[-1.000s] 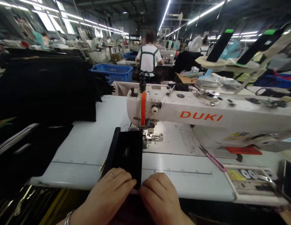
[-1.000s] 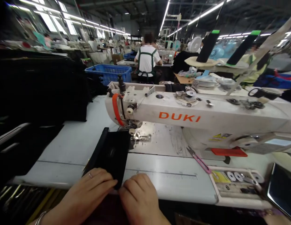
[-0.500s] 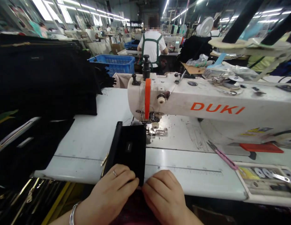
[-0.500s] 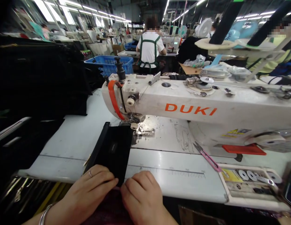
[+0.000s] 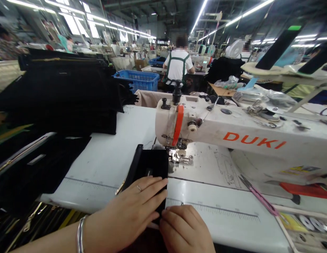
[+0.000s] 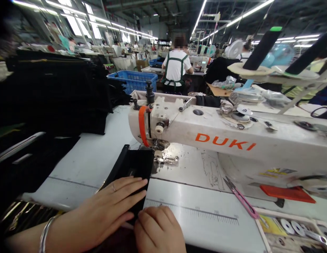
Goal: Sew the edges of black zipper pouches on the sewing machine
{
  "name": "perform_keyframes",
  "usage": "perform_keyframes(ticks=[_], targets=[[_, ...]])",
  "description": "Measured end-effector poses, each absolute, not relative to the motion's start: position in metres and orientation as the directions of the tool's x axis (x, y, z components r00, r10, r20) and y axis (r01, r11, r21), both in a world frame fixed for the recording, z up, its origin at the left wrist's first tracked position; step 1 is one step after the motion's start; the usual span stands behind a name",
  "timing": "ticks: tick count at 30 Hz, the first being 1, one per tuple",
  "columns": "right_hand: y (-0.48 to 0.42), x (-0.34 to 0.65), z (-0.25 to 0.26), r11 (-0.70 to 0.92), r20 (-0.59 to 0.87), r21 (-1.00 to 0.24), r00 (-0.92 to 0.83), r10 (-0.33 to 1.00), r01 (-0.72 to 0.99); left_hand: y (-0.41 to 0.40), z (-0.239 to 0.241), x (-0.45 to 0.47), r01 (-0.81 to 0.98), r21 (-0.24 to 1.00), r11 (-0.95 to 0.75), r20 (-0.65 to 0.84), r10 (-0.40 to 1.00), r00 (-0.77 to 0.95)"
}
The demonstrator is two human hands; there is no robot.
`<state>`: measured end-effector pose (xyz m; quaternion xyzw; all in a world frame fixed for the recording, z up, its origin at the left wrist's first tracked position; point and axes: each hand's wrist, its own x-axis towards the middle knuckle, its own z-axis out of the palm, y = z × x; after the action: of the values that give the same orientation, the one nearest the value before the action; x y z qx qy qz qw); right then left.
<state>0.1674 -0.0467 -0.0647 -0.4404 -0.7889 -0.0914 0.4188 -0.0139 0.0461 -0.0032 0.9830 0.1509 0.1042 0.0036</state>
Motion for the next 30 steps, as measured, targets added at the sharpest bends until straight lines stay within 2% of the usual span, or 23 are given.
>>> perform_keyframes(ticks=[2,5,11,15,22,30], targets=[[-0.044,0.167,-0.064,0.591,0.739,-0.196,-0.278,0.614,0.783,0.058,-0.005,-0.01,0.259,-0.029,-0.965,0.192,0.249,0.949],[-0.039,0.168,-0.063,0.578,0.734,-0.181,-0.281,0.618,0.796,0.067,-0.012,-0.009,0.239,-0.003,-0.971,0.181,0.235,0.955],[-0.03,0.178,-0.057,0.564,0.689,-0.192,-0.299,0.66,0.803,0.061,-0.019,-0.018,0.154,0.292,-0.944,0.187,0.214,0.959],[-0.023,0.186,-0.055,0.563,0.642,-0.213,-0.32,0.697,0.798,0.067,-0.025,-0.018,0.151,0.374,-0.915,0.178,0.231,0.957],[-0.011,0.196,-0.051,0.536,0.501,-0.292,-0.351,0.791,0.792,0.096,-0.04,-0.012,0.125,0.334,-0.934,0.225,0.208,0.952],[0.011,0.204,-0.039,0.45,0.351,-0.305,-0.34,0.873,0.839,0.127,-0.044,-0.002,0.065,0.263,-0.963,0.301,0.146,0.942]])
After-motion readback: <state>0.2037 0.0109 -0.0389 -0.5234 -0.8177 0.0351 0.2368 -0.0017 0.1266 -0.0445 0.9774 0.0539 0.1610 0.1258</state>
